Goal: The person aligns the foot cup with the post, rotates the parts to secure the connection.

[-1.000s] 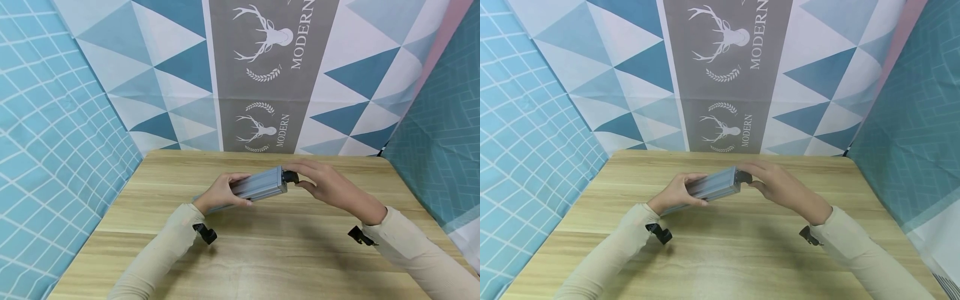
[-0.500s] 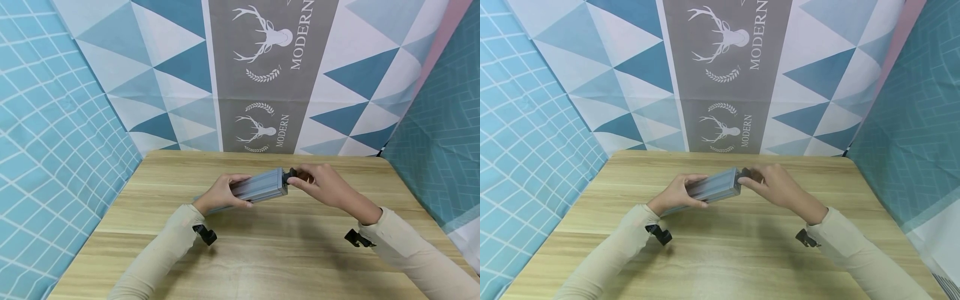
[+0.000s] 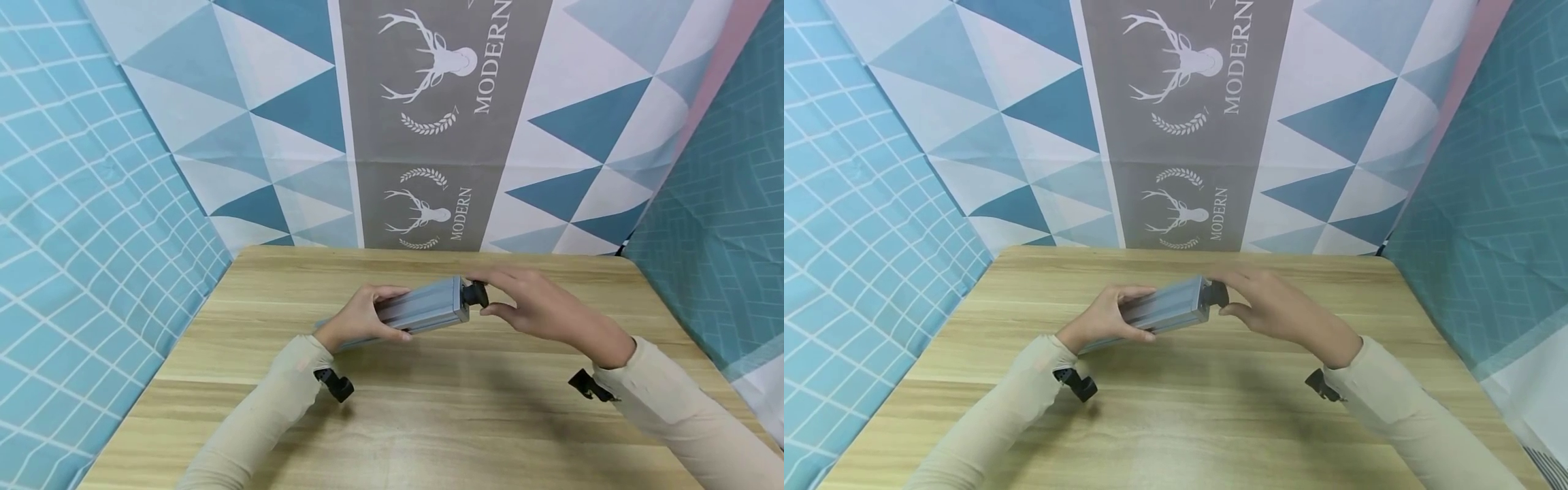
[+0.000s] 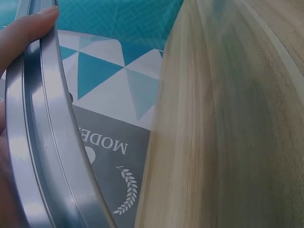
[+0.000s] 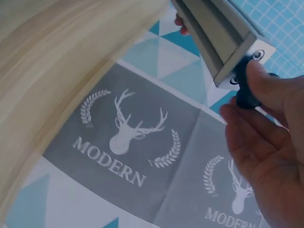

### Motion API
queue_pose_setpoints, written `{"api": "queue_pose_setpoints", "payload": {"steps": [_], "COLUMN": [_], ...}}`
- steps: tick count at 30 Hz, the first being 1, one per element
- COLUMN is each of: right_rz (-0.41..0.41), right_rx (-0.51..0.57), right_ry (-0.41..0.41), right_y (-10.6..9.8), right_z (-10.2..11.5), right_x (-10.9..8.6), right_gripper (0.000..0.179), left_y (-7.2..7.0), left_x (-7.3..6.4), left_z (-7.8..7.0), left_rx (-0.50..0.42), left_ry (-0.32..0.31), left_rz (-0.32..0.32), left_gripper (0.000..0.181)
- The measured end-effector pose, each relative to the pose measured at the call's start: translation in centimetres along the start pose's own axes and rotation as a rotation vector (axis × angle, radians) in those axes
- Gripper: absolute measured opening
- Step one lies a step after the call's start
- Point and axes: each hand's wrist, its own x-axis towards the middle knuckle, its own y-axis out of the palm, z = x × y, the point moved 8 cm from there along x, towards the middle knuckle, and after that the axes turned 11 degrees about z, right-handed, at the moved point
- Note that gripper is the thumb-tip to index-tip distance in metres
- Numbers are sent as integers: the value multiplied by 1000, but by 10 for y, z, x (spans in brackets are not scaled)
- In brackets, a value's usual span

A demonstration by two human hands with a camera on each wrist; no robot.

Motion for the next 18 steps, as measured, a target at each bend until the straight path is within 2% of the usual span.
{"api": "queue_pose_setpoints", "payload": {"steps": [7,14,18], "right_rz": [31,29,17], "right_rx": [66,73,84], "right_ry": [96,144,152], "right_y": [7,8,7], "right_z": [-6,-8,-8], "right_x": [0,-1,-1], "right_gripper": [49,40,39], "left_y": [1,4,3], "left_x": [0,8,8], "left_z": [-1,32,36], "left_rx": [21,16,5], "left_ry": [17,-8,-7], "left_rz": [22,16,6], "left_gripper": [70,76,76]}}
